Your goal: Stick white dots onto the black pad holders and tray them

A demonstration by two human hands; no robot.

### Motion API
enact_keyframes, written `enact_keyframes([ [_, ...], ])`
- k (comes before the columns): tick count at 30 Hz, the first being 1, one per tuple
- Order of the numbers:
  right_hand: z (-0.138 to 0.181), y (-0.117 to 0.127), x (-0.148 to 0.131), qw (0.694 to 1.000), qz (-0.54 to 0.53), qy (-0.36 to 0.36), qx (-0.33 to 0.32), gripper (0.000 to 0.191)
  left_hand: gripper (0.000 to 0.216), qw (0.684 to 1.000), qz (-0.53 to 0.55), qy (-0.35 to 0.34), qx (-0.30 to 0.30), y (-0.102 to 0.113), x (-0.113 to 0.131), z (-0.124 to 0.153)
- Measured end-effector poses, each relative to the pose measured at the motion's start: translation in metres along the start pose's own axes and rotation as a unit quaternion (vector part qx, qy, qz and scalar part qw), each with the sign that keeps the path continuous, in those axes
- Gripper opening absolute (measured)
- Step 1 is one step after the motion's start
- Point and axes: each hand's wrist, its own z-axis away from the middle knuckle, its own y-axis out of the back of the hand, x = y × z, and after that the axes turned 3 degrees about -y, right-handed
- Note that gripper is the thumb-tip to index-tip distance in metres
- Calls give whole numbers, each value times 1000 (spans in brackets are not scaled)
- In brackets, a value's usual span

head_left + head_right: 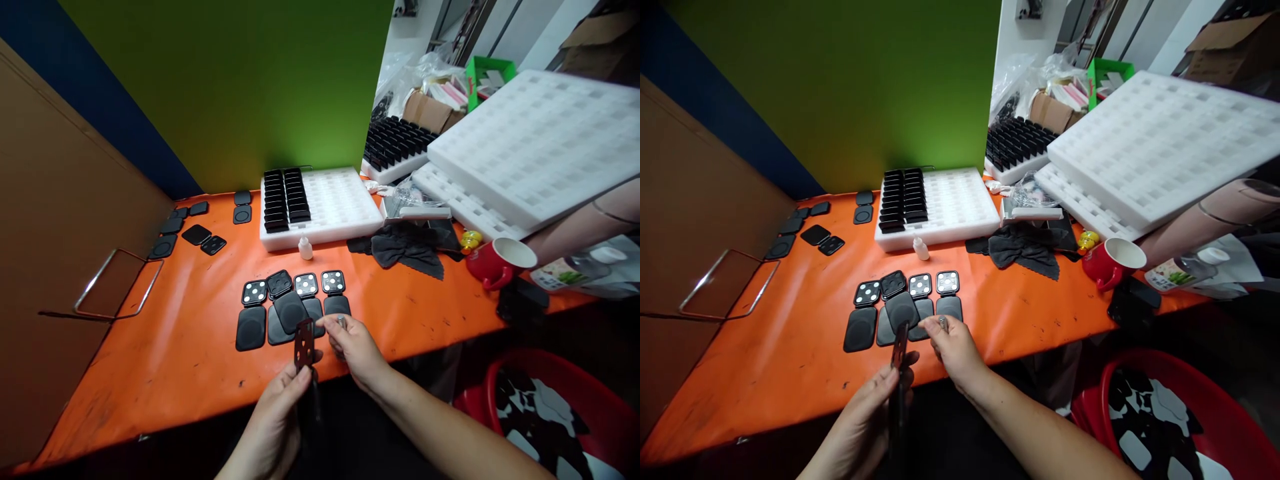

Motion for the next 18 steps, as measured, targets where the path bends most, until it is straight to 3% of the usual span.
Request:
enact_keyframes([
  [2, 2, 2, -1, 999, -41, -20, -5, 31, 38, 993, -94, -64, 43, 0, -2, -4],
  [5, 6, 4, -5, 997, -60, -29, -31, 26, 42, 977, -170, -121, 42, 4, -5, -9],
  [18, 10, 0, -9, 1000, -21, 7, -17, 25, 39, 961, -224, -161, 20, 14, -12, -11],
])
